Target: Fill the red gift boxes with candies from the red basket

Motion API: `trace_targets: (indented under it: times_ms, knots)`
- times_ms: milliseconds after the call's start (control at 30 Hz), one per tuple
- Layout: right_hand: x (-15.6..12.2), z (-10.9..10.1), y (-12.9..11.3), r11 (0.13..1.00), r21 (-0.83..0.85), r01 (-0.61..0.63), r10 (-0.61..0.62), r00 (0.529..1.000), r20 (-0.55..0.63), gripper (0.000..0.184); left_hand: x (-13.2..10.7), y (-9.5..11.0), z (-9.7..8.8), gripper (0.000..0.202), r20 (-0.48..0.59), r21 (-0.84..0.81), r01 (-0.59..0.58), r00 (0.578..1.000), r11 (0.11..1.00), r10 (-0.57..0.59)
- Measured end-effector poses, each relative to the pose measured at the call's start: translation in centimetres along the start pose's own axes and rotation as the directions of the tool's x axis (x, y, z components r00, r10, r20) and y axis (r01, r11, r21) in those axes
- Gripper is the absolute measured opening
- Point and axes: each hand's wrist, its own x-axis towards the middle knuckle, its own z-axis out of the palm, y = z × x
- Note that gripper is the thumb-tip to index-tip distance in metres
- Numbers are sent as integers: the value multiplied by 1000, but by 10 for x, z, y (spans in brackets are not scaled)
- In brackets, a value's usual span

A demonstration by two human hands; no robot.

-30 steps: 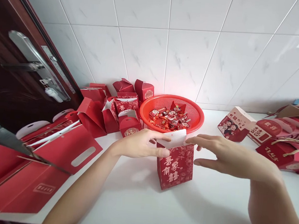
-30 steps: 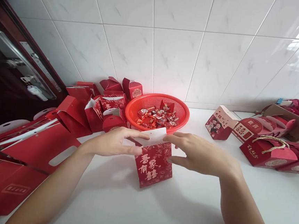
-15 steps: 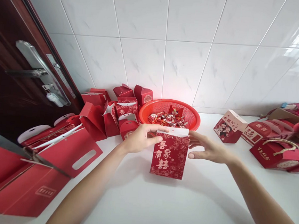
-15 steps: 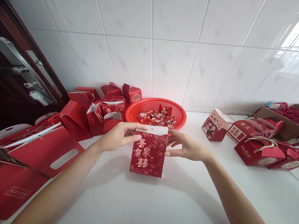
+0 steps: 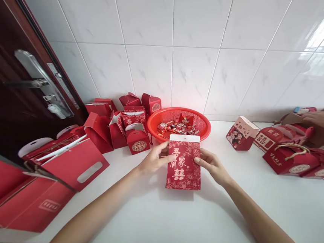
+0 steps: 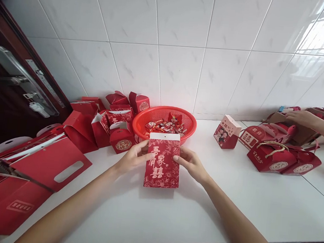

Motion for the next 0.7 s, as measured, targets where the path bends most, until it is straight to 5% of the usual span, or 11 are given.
trace_targets:
  times_ms: [700]
  knots:
    - [-13, 17, 13, 993, 116, -38, 43, 998, -37, 52, -29, -9, 18, 46, -142, -100, 117, 981, 988, -130]
